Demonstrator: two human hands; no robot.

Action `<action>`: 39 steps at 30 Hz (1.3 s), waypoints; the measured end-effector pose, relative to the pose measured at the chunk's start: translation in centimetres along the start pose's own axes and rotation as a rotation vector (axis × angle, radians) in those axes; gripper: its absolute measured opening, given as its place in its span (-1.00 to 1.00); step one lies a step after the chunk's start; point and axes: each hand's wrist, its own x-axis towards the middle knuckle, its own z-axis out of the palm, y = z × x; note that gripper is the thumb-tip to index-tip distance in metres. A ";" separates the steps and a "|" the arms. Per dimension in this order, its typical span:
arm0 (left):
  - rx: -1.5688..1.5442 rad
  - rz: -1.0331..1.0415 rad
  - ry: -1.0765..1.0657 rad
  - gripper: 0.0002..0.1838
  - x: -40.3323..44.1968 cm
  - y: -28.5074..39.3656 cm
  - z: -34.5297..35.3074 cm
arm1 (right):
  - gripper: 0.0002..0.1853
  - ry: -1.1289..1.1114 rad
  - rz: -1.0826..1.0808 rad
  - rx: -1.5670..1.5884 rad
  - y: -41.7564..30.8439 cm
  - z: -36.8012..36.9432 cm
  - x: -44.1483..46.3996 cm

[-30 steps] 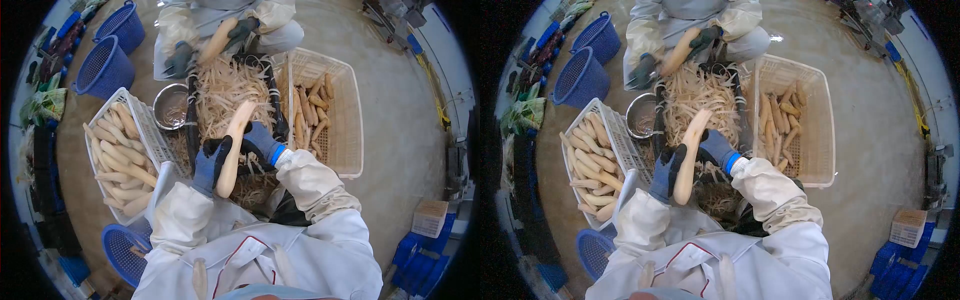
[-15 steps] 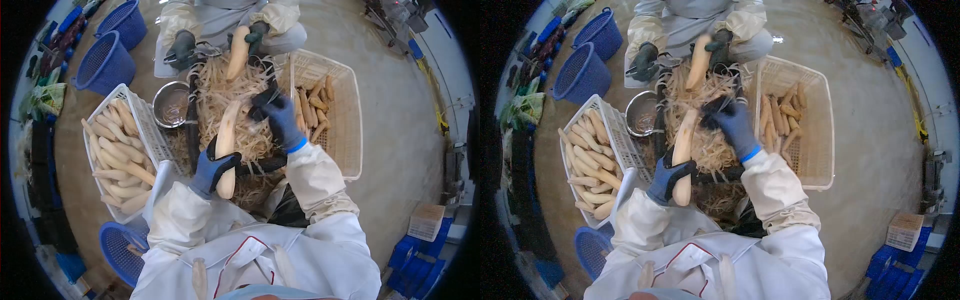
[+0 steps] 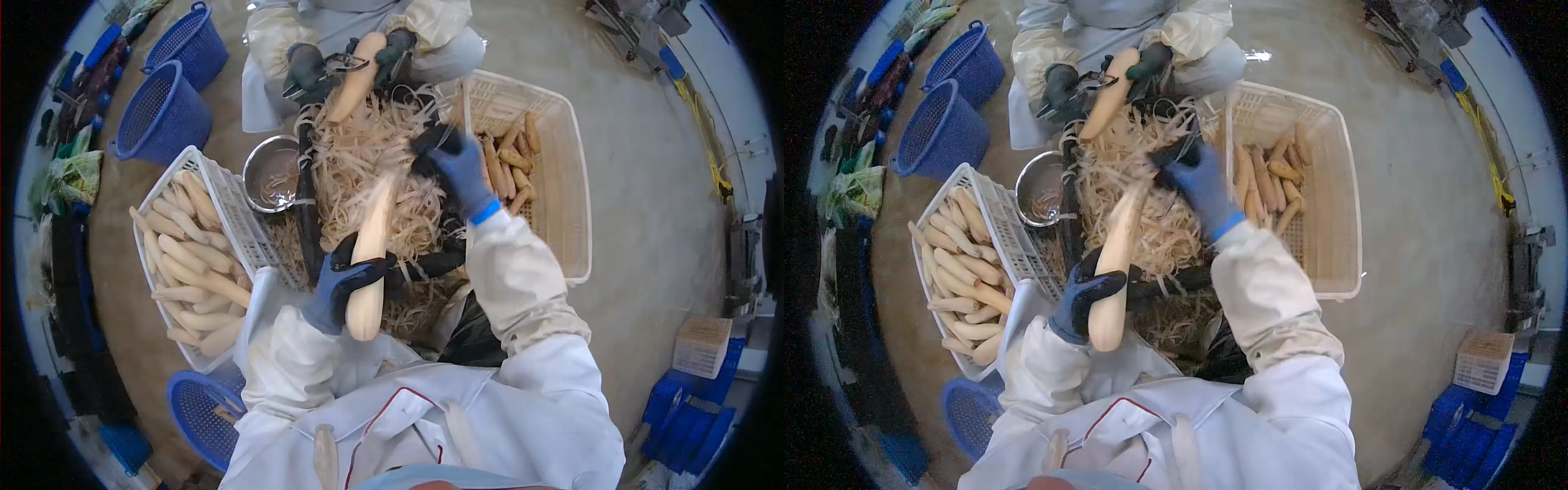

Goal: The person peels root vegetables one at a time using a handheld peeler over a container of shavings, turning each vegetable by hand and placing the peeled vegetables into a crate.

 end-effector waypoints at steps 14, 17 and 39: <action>-0.145 0.004 -0.146 -0.37 -0.7 2.4 1.1 | -0.81 0.287 -0.093 -0.078 1.7 -4.7 3.7; -0.024 -0.025 -0.021 -0.36 -0.2 1.7 0.7 | -0.78 -0.009 0.028 0.091 -1.1 -1.2 -1.0; 0.035 -0.007 -0.098 -0.29 -1.3 1.8 2.0 | -0.81 0.161 -0.050 0.054 -0.4 -6.3 3.9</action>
